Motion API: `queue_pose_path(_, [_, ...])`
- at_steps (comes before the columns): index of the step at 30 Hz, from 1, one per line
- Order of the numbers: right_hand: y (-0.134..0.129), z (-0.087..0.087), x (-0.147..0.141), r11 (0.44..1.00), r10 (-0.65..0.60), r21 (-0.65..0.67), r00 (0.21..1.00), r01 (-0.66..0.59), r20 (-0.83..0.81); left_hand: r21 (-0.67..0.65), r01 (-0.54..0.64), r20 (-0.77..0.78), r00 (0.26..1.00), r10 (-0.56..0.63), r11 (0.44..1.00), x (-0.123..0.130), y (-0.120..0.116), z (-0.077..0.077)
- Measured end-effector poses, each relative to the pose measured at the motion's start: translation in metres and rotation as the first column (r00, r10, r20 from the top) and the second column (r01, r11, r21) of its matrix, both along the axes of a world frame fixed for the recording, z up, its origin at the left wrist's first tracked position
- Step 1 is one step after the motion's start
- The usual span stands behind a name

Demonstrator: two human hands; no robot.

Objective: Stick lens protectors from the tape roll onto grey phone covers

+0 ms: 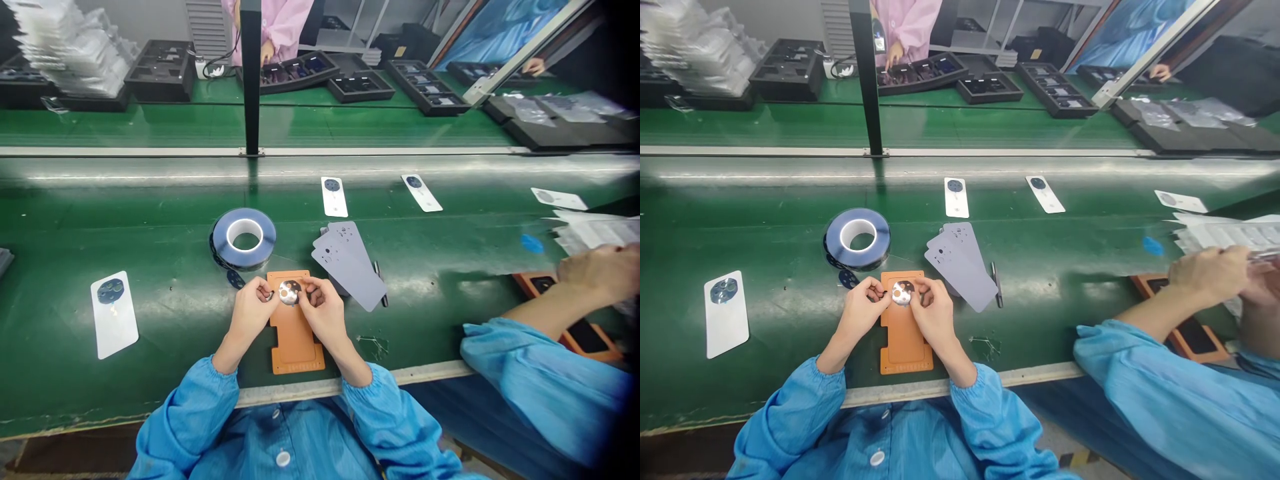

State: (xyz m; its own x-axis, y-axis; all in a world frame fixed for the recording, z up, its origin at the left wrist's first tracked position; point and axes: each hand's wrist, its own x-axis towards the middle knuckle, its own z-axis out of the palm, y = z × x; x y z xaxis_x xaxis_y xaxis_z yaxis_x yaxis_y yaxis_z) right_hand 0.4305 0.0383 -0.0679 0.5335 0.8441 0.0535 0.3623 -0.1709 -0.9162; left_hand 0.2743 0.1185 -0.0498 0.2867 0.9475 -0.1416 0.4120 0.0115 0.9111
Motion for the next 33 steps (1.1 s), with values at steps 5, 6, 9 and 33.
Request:
queue_pose_path(5, [-0.002,-0.003,0.011,0.999,-0.024,-0.04,0.959,0.013,-0.281,-0.004,0.008,-0.007,1.0,-0.008,1.0,0.0,0.0,0.0])
queue_pose_path(6, [-0.002,-0.004,0.012,0.999,-0.027,-0.036,0.952,0.017,-0.305,-0.002,0.013,-0.014,1.0,-0.013,1.0,0.0,0.0,0.0])
queue_pose_path(9, [0.001,-0.005,0.011,0.999,-0.048,-0.039,0.952,0.038,-0.303,0.005,0.025,-0.032,0.999,-0.025,1.0,0.0,0.001,0.0])
queue_pose_path(33, [-0.003,0.061,0.049,0.997,0.07,-0.046,0.905,-0.056,0.42,0.04,0.059,-0.084,0.995,-0.055,0.997,-0.004,-0.002,-0.008])
